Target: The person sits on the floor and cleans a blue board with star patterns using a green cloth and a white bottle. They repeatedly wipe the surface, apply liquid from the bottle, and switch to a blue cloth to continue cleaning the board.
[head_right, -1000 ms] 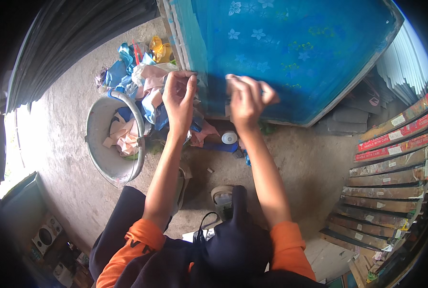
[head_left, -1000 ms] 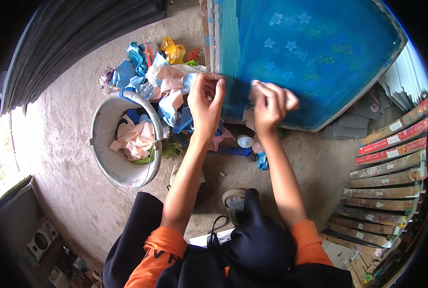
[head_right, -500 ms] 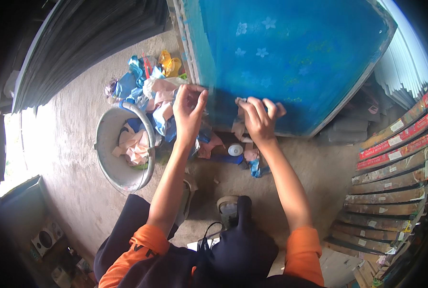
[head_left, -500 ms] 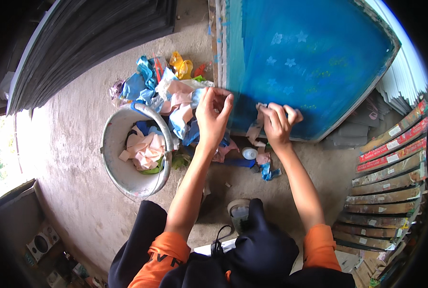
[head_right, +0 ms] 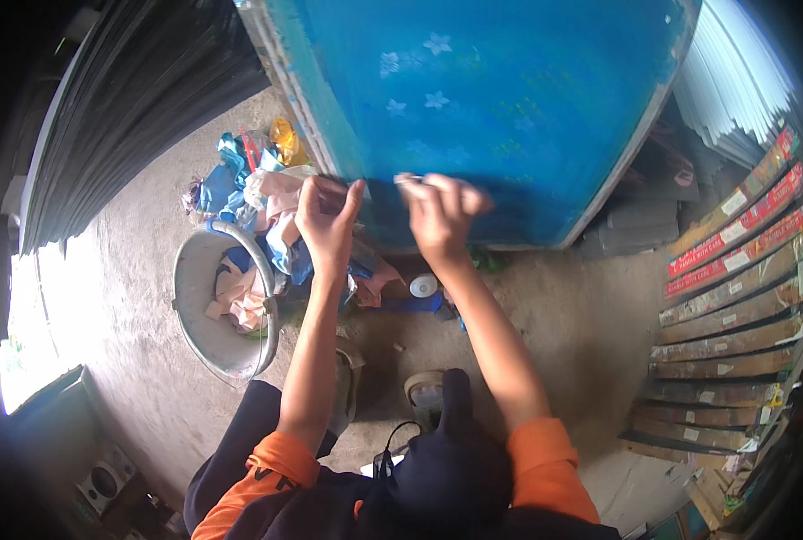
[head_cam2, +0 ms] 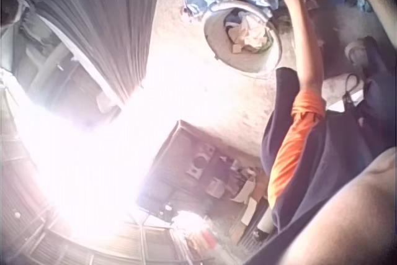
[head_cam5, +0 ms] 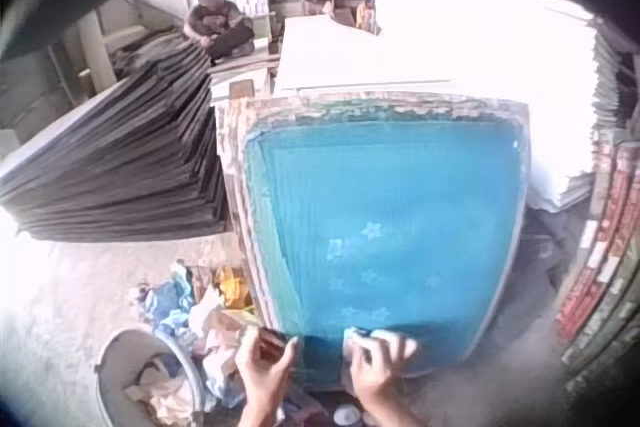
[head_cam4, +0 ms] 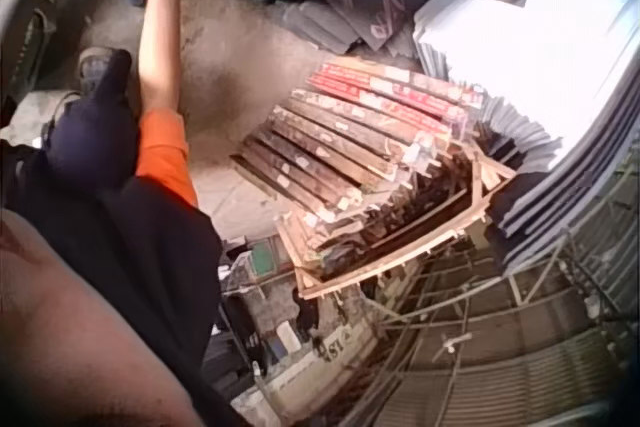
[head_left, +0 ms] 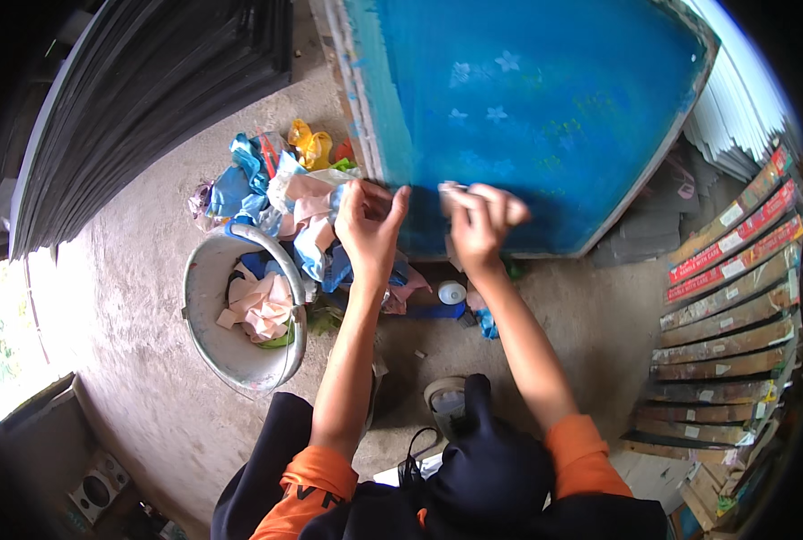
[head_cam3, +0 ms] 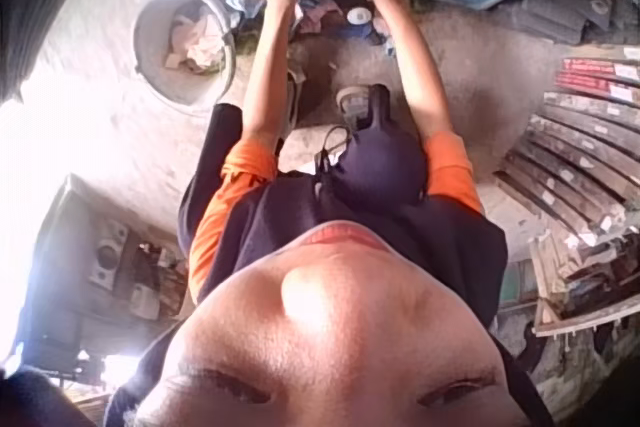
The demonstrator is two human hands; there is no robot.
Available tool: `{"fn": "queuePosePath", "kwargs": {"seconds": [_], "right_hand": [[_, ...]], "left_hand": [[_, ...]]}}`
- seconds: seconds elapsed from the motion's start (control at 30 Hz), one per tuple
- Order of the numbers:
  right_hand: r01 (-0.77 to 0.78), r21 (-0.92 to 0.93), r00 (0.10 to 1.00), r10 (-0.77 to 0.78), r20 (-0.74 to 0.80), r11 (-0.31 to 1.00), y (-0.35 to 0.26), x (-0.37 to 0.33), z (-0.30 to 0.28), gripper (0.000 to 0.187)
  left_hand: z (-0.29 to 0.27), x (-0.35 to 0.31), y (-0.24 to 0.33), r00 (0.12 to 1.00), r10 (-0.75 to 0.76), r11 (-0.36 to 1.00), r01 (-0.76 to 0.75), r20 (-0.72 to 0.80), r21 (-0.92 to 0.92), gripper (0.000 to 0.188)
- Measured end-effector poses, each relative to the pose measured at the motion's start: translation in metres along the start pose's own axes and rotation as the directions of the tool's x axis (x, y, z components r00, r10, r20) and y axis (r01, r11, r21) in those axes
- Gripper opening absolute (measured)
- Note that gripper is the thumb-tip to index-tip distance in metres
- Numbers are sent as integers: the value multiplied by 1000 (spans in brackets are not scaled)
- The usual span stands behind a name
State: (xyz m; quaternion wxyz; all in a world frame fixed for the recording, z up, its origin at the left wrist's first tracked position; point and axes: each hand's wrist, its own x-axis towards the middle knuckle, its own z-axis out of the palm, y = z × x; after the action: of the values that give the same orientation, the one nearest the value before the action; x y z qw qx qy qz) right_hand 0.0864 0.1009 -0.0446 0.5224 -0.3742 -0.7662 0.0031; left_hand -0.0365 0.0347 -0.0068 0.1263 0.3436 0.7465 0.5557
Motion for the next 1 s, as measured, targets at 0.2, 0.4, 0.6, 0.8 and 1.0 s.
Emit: {"fn": "queuePosePath", "kwargs": {"seconds": [0.2,0.4,0.6,0.8,1.0], "right_hand": [[-198,-47,962,185,-202,979,12,-6,-1,15],[-27,-26,1000,26,-17,999,-3,2,2,20],[-128,-16,978,124,-167,992,0,-4,12,17],[-78,-105,995,71,-70,991,6,-16,1,18],[-97,-17,994,96,-47,995,-11,-12,10,18]], "left_hand": [[0,2,-3,1000,21,997,-21,1,71,32],[-3,1,-2,1000,20,998,-20,1,66,39],[-2,3,-3,999,50,996,-49,-14,79,42],[-4,3,-3,1000,12,999,-13,20,46,42],[2,2,-3,1000,20,1000,-20,-1,-7,43]]}}
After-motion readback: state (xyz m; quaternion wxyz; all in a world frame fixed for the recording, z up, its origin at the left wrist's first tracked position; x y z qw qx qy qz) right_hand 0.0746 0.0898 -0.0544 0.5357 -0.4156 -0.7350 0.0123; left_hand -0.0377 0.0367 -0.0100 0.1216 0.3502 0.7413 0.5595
